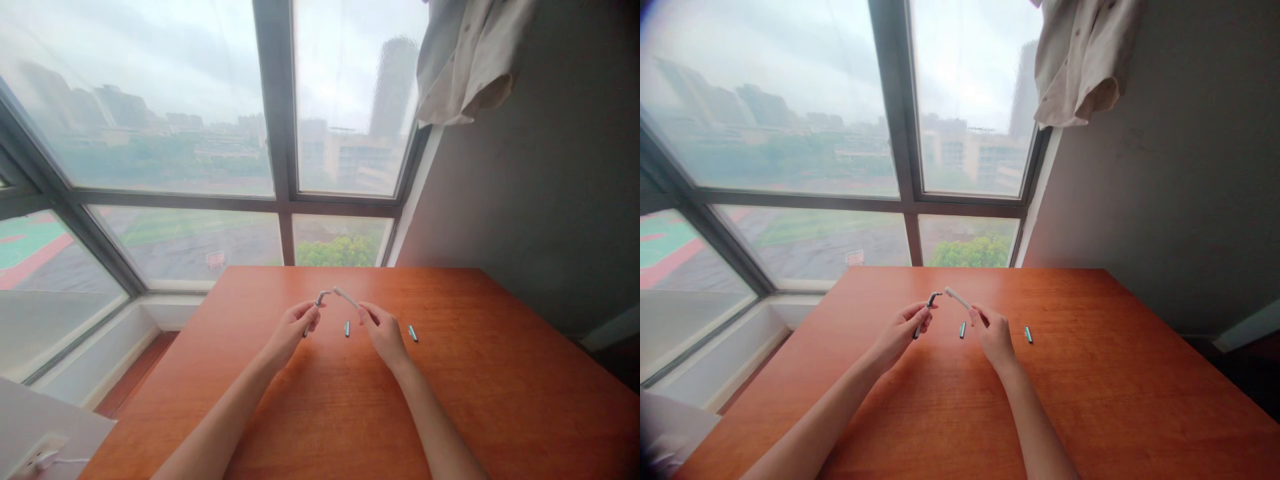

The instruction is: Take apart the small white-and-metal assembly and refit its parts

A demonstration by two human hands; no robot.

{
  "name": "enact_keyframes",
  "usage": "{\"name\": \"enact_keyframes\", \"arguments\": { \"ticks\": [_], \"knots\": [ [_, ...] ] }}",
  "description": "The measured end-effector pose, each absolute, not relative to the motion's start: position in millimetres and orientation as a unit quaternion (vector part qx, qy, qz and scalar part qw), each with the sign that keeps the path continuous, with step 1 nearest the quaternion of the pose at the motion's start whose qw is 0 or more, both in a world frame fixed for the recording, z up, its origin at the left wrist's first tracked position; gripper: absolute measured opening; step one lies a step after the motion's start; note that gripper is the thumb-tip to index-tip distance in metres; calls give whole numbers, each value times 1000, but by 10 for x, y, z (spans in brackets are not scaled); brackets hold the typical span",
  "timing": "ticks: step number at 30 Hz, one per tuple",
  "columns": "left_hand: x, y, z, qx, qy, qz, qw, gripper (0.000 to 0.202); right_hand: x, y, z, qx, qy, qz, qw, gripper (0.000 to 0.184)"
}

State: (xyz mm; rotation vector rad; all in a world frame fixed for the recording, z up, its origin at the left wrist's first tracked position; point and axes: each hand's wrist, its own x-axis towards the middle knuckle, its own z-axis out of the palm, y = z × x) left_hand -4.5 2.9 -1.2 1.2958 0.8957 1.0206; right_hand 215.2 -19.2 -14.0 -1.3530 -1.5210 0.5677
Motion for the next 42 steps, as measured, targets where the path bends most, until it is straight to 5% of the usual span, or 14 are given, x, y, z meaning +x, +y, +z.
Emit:
{"name": "enact_keyframes", "arguments": {
  "ticks": [8, 16, 20, 42],
  "knots": [
    [-58, 23, -17, 562, 394, 432, 586, 39, 2234, -172, -136, -622, -638, 193, 411, 42],
    [-47, 17, 1, 557, 405, 430, 584, 38, 2596, -136, -127, -793, -585, 101, 137, 32],
    [-50, 19, -4, 557, 410, 427, 582, 40, 2699, -151, -148, -804, -583, 98, 65, 26],
    [-56, -2, 45, 565, 416, 418, 577, 41, 2731, -197, -101, -807, -578, 75, 95, 23]
  ]
}}
